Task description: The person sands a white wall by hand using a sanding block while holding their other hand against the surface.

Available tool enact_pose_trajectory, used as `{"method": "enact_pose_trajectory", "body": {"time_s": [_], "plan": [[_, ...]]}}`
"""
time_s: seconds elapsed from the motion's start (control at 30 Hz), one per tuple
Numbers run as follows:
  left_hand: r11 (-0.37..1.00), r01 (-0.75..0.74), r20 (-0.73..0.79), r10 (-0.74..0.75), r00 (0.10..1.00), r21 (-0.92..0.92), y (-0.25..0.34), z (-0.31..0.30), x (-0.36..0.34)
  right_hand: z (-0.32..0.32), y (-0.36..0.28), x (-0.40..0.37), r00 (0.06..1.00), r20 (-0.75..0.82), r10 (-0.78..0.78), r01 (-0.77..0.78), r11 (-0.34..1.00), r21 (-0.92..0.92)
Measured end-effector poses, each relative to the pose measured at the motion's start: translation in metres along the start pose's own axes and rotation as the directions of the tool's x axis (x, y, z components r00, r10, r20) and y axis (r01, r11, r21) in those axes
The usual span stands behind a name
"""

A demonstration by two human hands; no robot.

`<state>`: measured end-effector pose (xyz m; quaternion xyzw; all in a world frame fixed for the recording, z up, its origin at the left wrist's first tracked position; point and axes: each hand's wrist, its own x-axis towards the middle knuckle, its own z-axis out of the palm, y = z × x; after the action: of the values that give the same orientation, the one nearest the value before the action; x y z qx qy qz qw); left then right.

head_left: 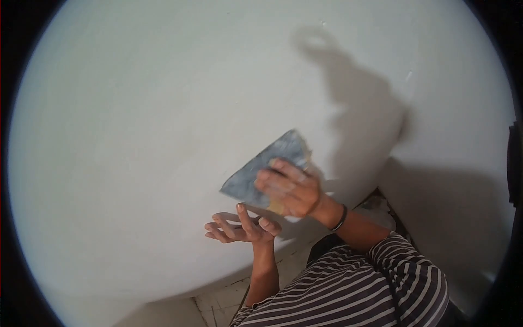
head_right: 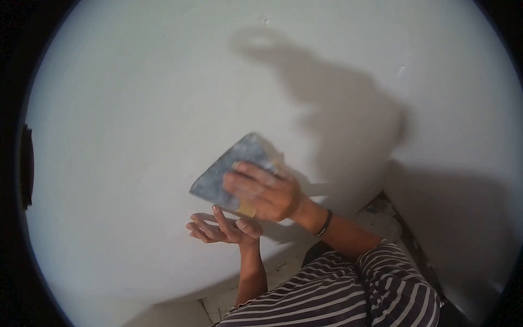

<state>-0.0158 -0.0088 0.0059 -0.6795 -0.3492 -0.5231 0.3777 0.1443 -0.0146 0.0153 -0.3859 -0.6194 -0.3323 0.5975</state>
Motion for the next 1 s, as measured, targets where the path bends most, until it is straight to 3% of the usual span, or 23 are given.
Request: {"method": "enact_pose_trajectory", "body": {"time_s": [0.07, 0.13, 0.2, 0.3, 0.4, 0.47, 0.53, 0.57, 0.67, 0.7, 0.83, 0.93, 1.0], "plan": [[0.999, 0.036, 0.010, -0.036, 0.999, 0.002, -0.001, -0.003, -0.005, -0.012, 0.026, 0.017, 0.984, -0.121, 0.133, -0.129, 0.991, 0.040], [1.000, 0.024, 0.010, -0.024, 1.000, 0.014, -0.002, -0.005, -0.007, -0.026, 0.043, 0.042, 0.926, -0.266, 0.269, -0.289, 0.956, -0.041], [1.000, 0.013, 0.012, -0.013, 1.000, 0.028, -0.002, -0.006, -0.004, -0.021, 0.048, 0.042, 0.917, -0.304, 0.258, -0.305, 0.945, -0.120], [1.000, 0.012, 0.005, -0.012, 1.000, 0.009, 0.005, -0.004, -0.004, -0.003, -0.003, 0.002, 0.966, -0.042, 0.256, -0.248, 0.958, 0.147], [1.000, 0.014, -0.007, -0.014, 1.000, -0.012, 0.002, -0.002, -0.010, -0.009, -0.009, -0.003, 0.999, -0.006, 0.044, -0.044, 0.996, 0.078], [1.000, -0.016, 0.014, 0.016, 1.000, 0.026, 0.001, -0.006, -0.005, -0.008, 0.007, 0.001, 0.956, -0.035, 0.290, -0.257, 0.891, 0.374], [0.999, -0.017, 0.013, 0.017, 1.000, 0.029, 0.002, -0.007, -0.006, -0.017, 0.041, 0.024, 0.915, -0.318, 0.250, -0.242, 0.968, 0.067], [0.999, -0.018, 0.009, 0.018, 1.000, 0.032, 0.001, -0.006, -0.007, -0.035, 0.047, 0.036, 0.919, -0.260, 0.296, -0.325, 0.943, -0.074], [1.000, 0.003, 0.006, -0.003, 1.000, 0.027, 0.002, -0.007, -0.010, -0.024, 0.031, 0.024, 0.943, -0.223, 0.247, -0.261, 0.965, -0.034], [1.000, 0.007, 0.008, -0.007, 1.000, 0.018, 0.003, -0.006, -0.011, -0.016, 0.013, 0.015, 0.950, -0.172, 0.262, -0.247, 0.964, 0.102], [0.999, 0.036, -0.016, -0.036, 0.999, -0.014, 0.006, -0.004, -0.018, -0.014, -0.019, -0.003, 0.995, 0.015, 0.094, -0.095, 0.993, 0.067], [1.000, -0.023, 0.016, 0.022, 1.000, 0.021, 0.003, -0.008, -0.006, -0.019, 0.028, 0.016, 0.969, -0.172, 0.178, -0.173, 0.984, 0.043], [1.000, -0.019, 0.012, 0.019, 1.000, 0.025, -0.002, -0.009, -0.001, -0.034, 0.041, 0.046, 0.904, -0.266, 0.335, -0.358, 0.933, -0.043]]}}
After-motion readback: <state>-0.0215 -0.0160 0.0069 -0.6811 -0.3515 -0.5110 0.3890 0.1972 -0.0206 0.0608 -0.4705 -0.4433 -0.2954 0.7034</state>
